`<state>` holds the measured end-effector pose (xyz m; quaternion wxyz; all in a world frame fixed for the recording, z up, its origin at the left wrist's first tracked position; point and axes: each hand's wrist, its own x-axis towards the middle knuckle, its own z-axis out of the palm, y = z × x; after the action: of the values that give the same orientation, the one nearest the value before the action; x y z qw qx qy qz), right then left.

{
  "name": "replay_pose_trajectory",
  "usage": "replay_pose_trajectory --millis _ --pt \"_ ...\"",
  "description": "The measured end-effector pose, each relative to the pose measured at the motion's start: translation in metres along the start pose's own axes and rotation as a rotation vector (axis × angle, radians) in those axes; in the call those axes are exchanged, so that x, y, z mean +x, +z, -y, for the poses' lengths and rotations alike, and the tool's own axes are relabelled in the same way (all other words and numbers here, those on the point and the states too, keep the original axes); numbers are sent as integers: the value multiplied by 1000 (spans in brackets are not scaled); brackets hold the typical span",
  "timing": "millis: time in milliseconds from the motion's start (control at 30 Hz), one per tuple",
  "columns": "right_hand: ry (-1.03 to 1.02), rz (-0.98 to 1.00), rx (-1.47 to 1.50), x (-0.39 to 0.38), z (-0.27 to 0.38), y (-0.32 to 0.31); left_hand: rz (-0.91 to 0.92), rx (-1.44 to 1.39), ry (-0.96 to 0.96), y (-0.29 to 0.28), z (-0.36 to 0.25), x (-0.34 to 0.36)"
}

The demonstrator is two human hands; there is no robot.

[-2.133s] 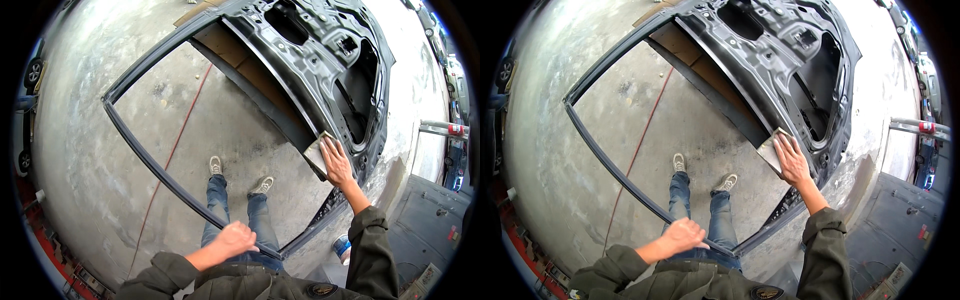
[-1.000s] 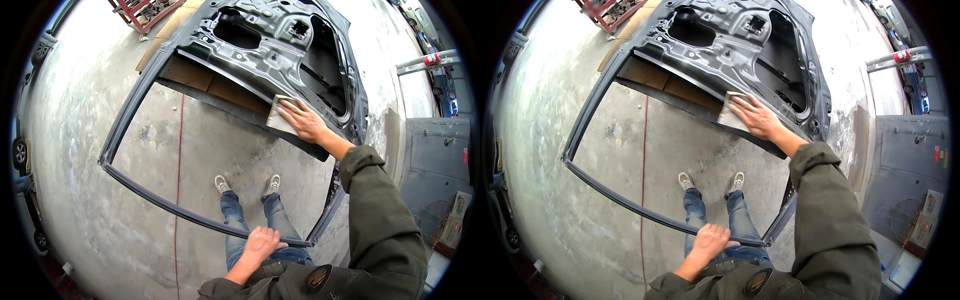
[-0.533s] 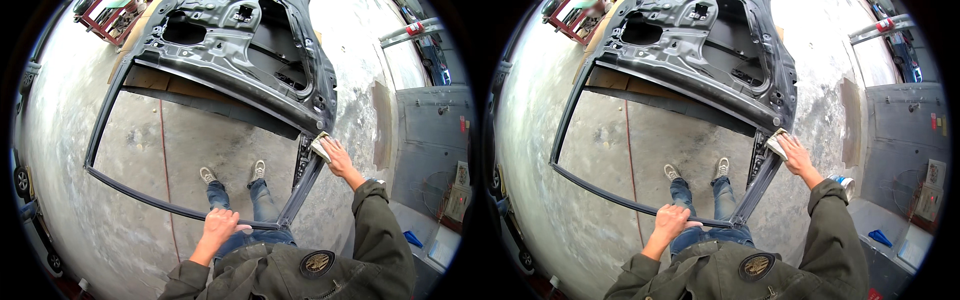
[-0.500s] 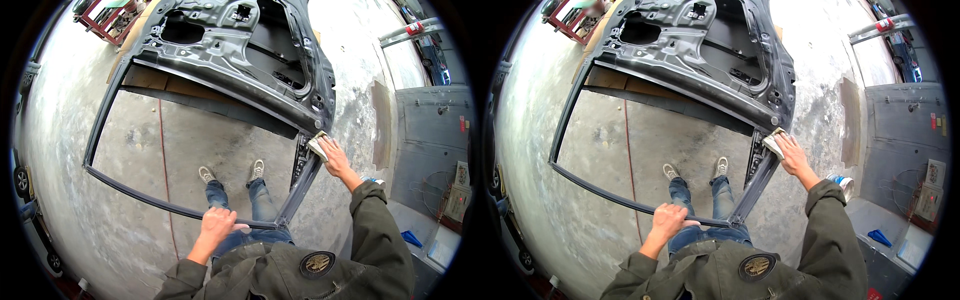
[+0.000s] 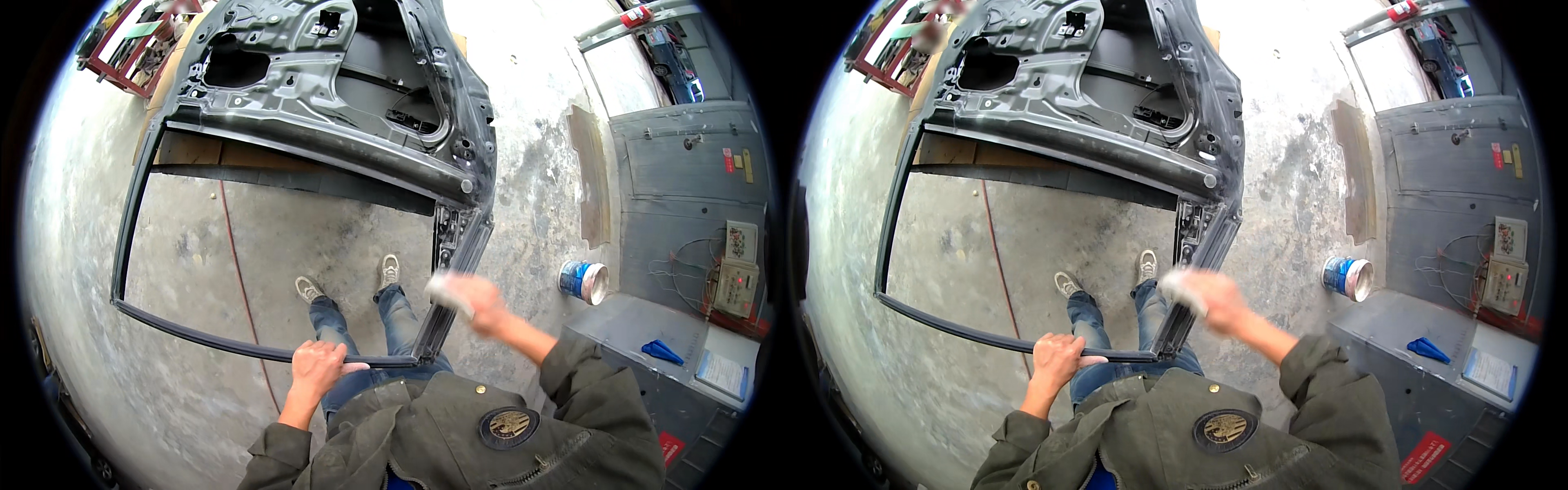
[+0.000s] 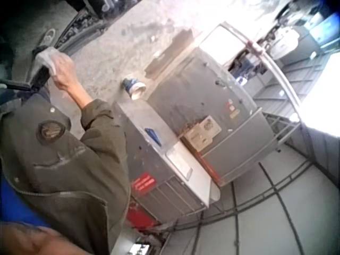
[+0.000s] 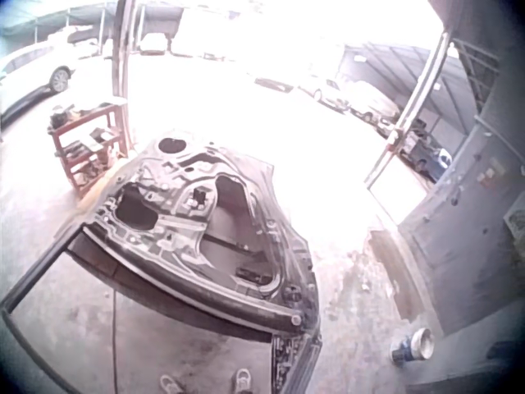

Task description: The person sands the edges and surfaces of a car door frame and a curved trim piece using a sanding block. The person repositions the parts on a stand to reach different areas and continues sanding until the clip ends.

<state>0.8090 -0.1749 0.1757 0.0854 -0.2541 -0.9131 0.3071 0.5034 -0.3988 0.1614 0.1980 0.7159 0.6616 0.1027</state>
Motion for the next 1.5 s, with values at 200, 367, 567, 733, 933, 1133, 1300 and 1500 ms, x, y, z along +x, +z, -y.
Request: replay_pose_trajectory --millis 200,367,567,733,933,1133,1300,1500 --pt "264 114 -284 69 -92 -1 11 -5 -1 2 1 -2" --pt "196 199 -352 18 -22 54 33 15 -14 5 3 -1" --pt "197 283 -421 20 -20 45 14 -8 -40 10 2 -4" --pt "283 137 -497 71 -63 60 16 -5 -39 10 2 -5" --pt "339 320 -361 13 22 57 53 -3 -35 4 2 -1" --pt "423 117 -470 50 -34 71 48 -1 -37 4 2 -2" --pt "672 2 -501 82 -60 98 74 -14 6 5 3 -2" --pt "654 -13 -454 47 9 92 162 -44 37 -1 7 4"
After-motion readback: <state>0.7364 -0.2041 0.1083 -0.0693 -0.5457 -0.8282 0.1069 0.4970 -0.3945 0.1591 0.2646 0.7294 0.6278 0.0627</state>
